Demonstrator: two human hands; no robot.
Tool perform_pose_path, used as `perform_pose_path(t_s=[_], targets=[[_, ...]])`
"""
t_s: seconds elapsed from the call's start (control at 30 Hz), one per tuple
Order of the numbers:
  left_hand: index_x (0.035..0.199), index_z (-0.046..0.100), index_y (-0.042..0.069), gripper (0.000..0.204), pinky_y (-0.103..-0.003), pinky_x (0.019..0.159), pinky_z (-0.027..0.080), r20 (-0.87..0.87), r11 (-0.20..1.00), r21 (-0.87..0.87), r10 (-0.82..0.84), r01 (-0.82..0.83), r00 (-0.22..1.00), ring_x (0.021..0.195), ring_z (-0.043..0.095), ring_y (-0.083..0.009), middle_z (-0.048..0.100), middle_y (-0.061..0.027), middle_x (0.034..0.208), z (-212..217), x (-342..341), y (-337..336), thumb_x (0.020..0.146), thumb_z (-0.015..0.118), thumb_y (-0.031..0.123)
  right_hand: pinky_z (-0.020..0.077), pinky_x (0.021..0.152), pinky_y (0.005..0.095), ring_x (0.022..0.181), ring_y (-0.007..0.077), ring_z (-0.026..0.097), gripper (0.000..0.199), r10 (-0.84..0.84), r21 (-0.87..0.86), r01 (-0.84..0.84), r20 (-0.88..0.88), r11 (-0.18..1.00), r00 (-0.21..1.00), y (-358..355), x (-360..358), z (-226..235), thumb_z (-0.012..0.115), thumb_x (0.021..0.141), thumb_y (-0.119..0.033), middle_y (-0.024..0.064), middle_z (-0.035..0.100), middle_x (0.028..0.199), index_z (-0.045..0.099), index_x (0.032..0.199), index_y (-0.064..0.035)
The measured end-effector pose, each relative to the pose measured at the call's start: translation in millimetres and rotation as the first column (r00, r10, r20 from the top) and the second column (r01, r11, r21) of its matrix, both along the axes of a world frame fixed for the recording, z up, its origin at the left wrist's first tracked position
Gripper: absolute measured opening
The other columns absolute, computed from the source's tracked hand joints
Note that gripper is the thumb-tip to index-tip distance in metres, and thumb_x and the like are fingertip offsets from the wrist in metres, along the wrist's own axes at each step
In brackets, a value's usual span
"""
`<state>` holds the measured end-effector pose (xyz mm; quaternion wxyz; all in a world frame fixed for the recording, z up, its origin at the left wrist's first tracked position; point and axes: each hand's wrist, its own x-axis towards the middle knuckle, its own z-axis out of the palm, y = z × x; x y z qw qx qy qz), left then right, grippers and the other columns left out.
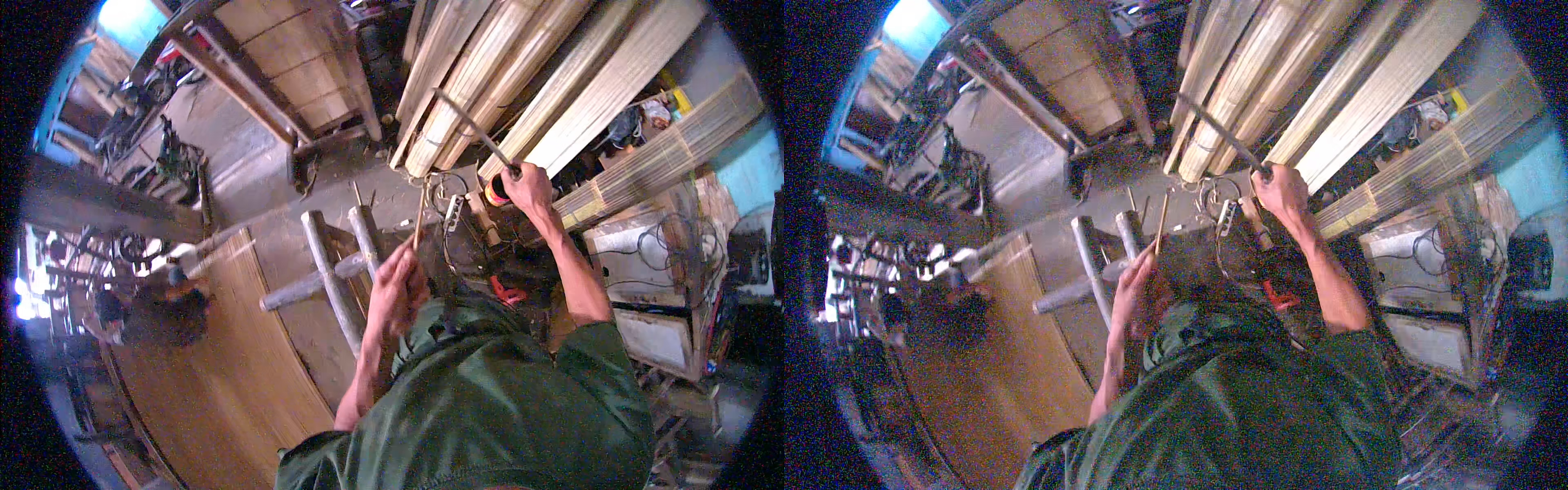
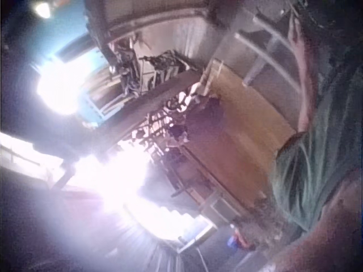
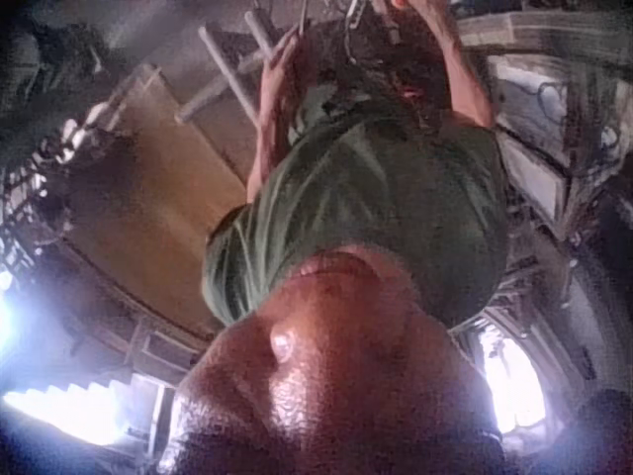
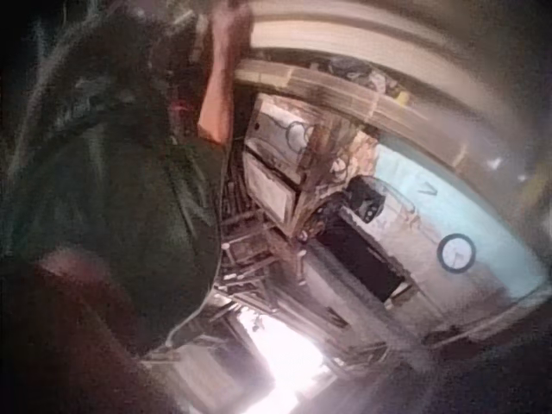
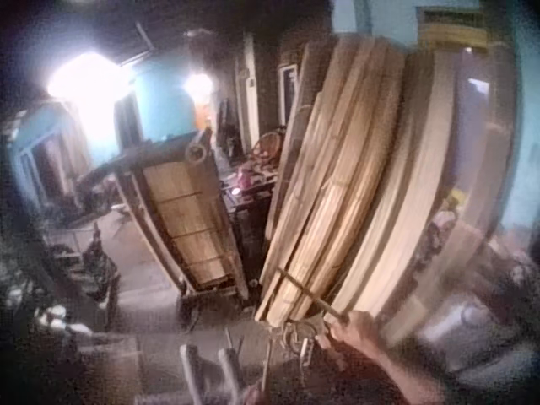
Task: The person uses a red corded drill to make holes in a bamboo frame structure, then inserts wooden dowels into the holes and taps them in with a hammer. The person works on multiple joints of the frame, moving around the structure to access different connection points.
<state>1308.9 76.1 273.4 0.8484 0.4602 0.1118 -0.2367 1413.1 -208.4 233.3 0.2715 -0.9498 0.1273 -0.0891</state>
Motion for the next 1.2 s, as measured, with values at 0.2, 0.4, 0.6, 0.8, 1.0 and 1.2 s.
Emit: perform_pose_path(t_s=[0.2,0.4,0.6,0.8,1.0,1.2], targets=[[0.089,0.053,0.009,0.017,-0.02,0.041,0.031,0.046,0.991,-0.05,0.126,-0.124,0.991,0.05,0.033,-0.0049,0.038,0.0049,0.066,-13.7,23.8,-17.6,0.097,0.049,0.024,0.0489,0.06,0.0416,0.068,0.0306,0.064,0.033,0.571,-0.117,-0.56,0.1,0.82,0.815,83.9,-31.5,-9.2,0.074,0.069,-0.033,0.0128,0.064,0.072,0.063,0.088,-0.0085],[0.092,0.053,0.008,0.017,-0.021,0.04,0.029,0.052,0.974,0.032,0.222,-0.224,0.974,0.047,0.03,-0.005,0.034,0.0057,0.063,-20.7,11.2,-24.9,0.098,0.048,0.023,0.0495,0.061,0.0428,0.069,0.0326,0.065,0.036,0.631,-0.163,-0.612,0.291,0.774,0.72,70.4,-20.4,-43.9,0.065,0.076,-0.04,0.0145,0.066,0.078,0.065,0.091,-0.0072],[0.136,0.041,0.007,0.044,-0.02,0.042,0.029,-0.016,0.994,-0.024,0.106,-0.106,0.994,0.049,0.029,-0.004,0.029,0.007,0.061,10.9,-24.4,-24.9,0.097,0.048,0.026,0.0531,0.06,0.0425,0.065,0.0336,0.066,0.028,0.213,0.092,-0.213,0.003,0.973,0.977,-2.4,15.8,-46.3,0.064,0.078,-0.033,0.0188,0.066,0.071,0.07,0.085,-0.0065],[0.102,0.053,0.009,0.017,-0.02,0.045,0.03,0.01,0.979,0.049,0.197,-0.197,0.98,0.051,0.031,-0.0041,0.032,0.0064,0.062,-15.2,0.9,-43.1,0.099,0.046,0.025,0.0473,0.064,0.0432,0.07,0.0336,0.061,0.039,0.675,-0.119,-0.666,0.205,0.736,0.709,61.1,-51.4,-22.8,0.07,0.074,-0.032,0.0117,0.063,0.077,0.059,0.104,-0.0097],[0.119,0.047,0.007,0.027,-0.02,0.043,0.028,0.147,0.974,0.158,0.139,-0.162,0.979,0.049,0.029,-0.004,0.031,0.0069,0.059,0.4,-9.4,-55.0,0.099,0.046,0.024,0.0487,0.06,0.0423,0.066,0.0319,0.062,0.032,0.401,-0.095,-0.39,0.234,0.916,0.886,37.1,-21.4,-59.5,0.066,0.078,-0.033,0.0122,0.064,0.073,0.063,0.097,-0.0084],[0.138,0.038,0.005,0.042,-0.019,0.044,0.031,-0.025,0.989,0.021,0.144,-0.144,0.989,0.051,0.033,-0.0049,0.037,0.0046,0.065,6.1,-11.9,-55.2,0.099,0.044,0.021,0.053,0.068,0.0415,0.075,0.035,0.065,0.035,0.304,0.048,-0.301,-0.081,0.953,0.949,2.4,-2.1,-15.6,0.064,0.078,-0.03,0.0224,0.065,0.08,0.065,0.097,-0.0008]])
